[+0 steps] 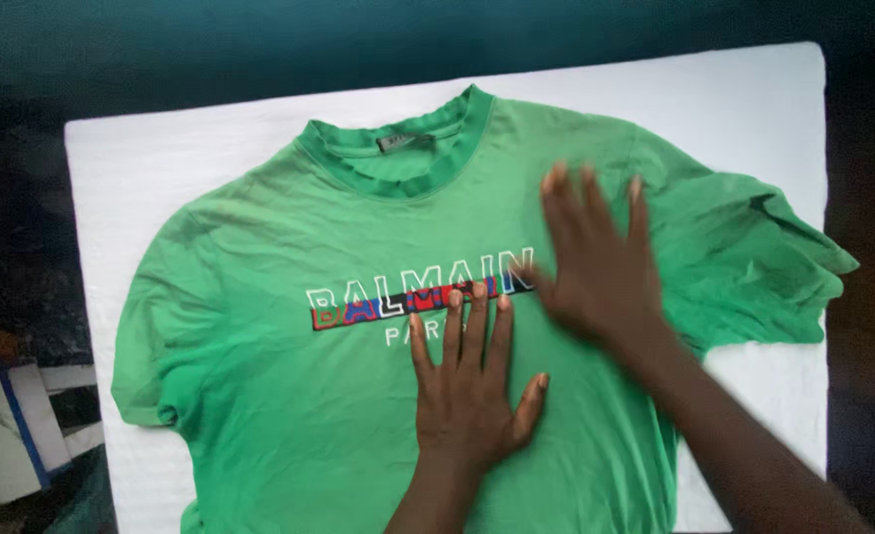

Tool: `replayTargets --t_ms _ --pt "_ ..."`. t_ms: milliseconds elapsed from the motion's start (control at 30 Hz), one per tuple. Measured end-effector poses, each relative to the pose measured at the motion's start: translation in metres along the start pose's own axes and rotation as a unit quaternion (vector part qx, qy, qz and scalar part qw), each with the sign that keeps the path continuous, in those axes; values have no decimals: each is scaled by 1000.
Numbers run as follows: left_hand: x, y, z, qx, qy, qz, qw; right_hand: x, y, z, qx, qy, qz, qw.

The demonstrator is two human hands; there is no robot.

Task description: The person spreads a green shirt on a white surface, smooths it by hand, and then folds the bottom and sides inward before turning it over and smoothing the front.

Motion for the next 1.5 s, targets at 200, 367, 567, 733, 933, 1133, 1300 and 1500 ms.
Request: replayTargets --t_ms 200,367,567,733,933,1133,1300,1500 --pt "-4 1 -1 2 -24 -9 1000 30 -75 42 -86 5 42 995" --pt "-8 2 -3 -3 -50 -22 999 14 -8 -18 -99 24 79 992" --pt "-12 5 -3 0 -41 -16 999 -17 152 -62 -147 -67 -74 984" --pt "-4 4 0 -1 -37 -3 999 13 255 10 -220 -43 26 974" --pt "0 9 0 6 -14 9 1000 24 313 20 -382 4 95 919" --pt "4 13 -1 23 -12 38 999 -10 297 -19 -300 -168 99 934" --pt "12 25 -9 36 49 80 995 10 300 -3 -491 -289 3 822" --pt "35 132 -97 296 118 238 917 24 307 -3 -475 -539 -42 694"
Point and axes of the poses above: each hand's wrist, its own y-axis away from the middle knuckle, its own x-axis out of the back of the hand, z = x × y, the point moved 3 cm from there along -y, towards the middle knuckle, and after that the axes turned 6 degrees about -y, right-handed, at the moved point
